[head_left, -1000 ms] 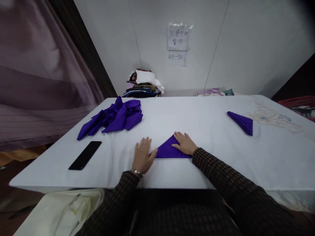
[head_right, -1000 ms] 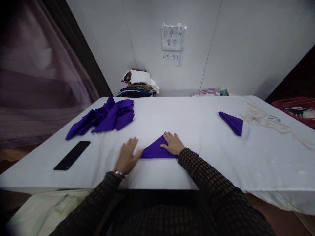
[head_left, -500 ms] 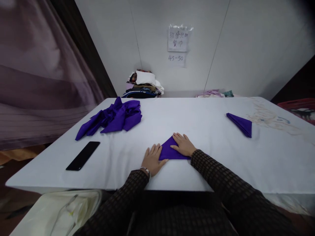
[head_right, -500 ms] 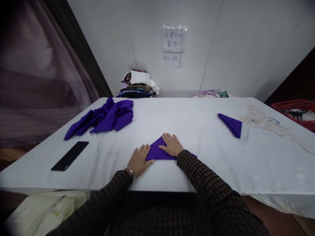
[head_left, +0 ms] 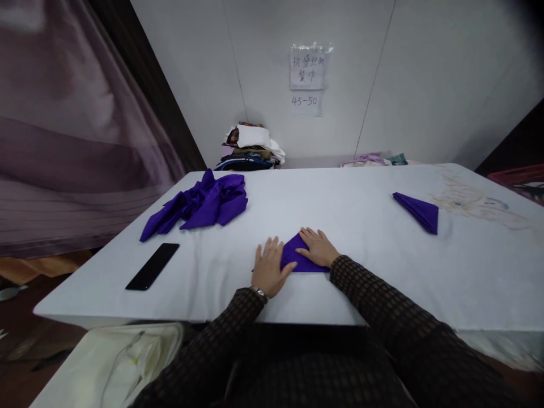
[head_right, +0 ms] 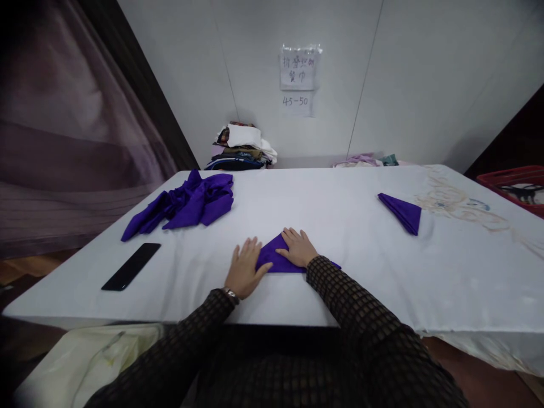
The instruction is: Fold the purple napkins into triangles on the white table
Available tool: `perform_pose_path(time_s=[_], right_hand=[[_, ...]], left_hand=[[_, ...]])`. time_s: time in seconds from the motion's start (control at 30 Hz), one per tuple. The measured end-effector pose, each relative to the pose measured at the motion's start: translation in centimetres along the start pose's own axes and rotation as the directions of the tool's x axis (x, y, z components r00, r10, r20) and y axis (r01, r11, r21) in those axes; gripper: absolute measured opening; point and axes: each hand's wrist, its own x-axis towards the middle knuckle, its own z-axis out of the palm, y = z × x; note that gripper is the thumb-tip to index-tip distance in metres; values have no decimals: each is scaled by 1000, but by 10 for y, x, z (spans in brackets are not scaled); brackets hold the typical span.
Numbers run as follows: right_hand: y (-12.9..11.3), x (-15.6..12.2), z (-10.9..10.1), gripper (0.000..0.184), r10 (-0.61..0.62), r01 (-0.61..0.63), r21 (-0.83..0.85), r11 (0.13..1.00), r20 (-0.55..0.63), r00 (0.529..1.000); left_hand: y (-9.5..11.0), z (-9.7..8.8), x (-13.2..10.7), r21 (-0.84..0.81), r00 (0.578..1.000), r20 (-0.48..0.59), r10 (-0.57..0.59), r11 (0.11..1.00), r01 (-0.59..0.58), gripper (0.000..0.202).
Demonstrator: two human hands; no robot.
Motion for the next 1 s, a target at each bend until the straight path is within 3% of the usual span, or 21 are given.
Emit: perform_pose_path(time_s=[0.1,0.2,0.3,0.5,0.6,0.7,0.8,0.87,0.93,1.0], right_hand=[[0,0,0,71,-3,3,-13,1000,-3,1000],[0,-1,0,70,-5,5,-17,1000,-3,1000],[0,0,0,73,-4,4,-8,1000,-4,1000],[0,0,0,75,9,-9,14,1000,15,1000],[0,0,0,76,8,-8,19,1000,14,1000],[0,1,0,77,7,-8,27,1000,12,1000],[0,2,2,76,7,-7,44,999,6,1000],[1,2,2,75,0,0,68,998,-7,1000],[4,2,2,75,-3,7,125,992,-29,1000],[9,1,2,74,38,-18,230,973,-79,996]], left_hand=[[25,12,16,-33,993,53,101,994,-100,70],[28,24,24,-58,985,146,97,994,-89,77],[13,28,20,-53,976,208,57,997,-47,83],[-33,21,-14,18,974,217,-65,998,62,76],[-52,14,-25,38,962,248,-117,993,111,73],[-59,1,-23,43,934,270,-234,972,231,71],[-42,-6,-9,35,960,141,-244,970,242,68],[-21,-3,1,11,993,73,-92,996,92,64],[-1,7,10,-22,994,95,60,998,-58,62],[13,20,16,-44,984,137,115,993,-110,64]])
